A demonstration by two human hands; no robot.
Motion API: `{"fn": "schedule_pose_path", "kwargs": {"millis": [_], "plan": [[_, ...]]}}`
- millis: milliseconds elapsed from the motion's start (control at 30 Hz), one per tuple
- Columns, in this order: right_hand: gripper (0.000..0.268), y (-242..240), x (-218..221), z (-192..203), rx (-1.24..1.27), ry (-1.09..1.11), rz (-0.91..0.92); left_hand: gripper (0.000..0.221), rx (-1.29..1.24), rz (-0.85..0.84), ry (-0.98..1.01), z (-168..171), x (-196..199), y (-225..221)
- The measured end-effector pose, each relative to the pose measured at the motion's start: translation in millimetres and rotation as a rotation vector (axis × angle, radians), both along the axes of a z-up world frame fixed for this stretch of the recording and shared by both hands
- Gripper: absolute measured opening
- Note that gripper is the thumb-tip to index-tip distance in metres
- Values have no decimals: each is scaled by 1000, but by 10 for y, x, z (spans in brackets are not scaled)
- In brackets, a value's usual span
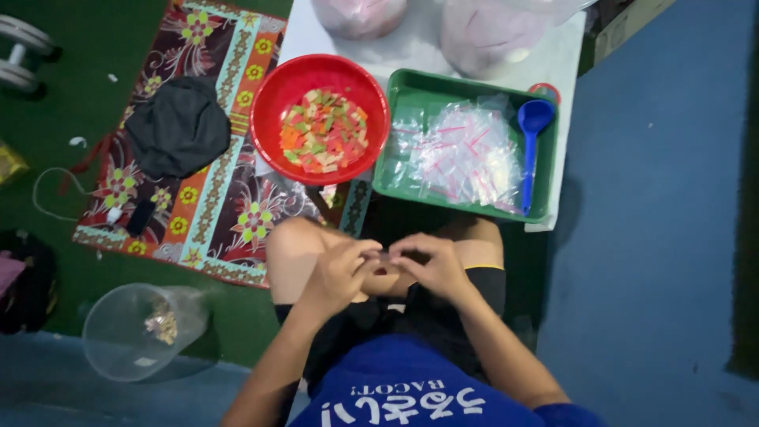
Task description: Manually portioning small snack pieces into individual plastic bags and tying them closed.
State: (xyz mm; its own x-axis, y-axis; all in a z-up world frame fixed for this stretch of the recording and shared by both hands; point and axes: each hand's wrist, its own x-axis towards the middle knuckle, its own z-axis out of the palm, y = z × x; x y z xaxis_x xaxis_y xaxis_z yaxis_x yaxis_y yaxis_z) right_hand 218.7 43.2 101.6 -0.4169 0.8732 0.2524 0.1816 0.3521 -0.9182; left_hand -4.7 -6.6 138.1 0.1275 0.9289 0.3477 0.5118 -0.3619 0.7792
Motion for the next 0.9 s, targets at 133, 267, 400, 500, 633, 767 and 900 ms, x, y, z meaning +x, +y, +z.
{"fn": "schedule_pose_path", "kwargs": {"millis": [133,267,400,500,633,767,900], "plan": [[7,-98,182,-214,-4,61,-66,25,-8,-102,-20,-70,121,83],[8,-46,272,-87,66,88,-95,11,-45,-168,-43,-172,225,218],[7,5,275,119,141,68,-86,8,-22,-173,-41,-112,316,289],[11,-58,209,464,-16,-130,-127,21,366,-236,41,295,425,333],[12,-86,105,462,80,-166,-135,22,189,-169,-37,101,403,244],[9,-76,43,422,64,-185,-131,14,-159,-104,-122,-28,312,194],[6,-72,23,461,-54,-139,-83,9,-266,-29,-77,35,225,160]]}}
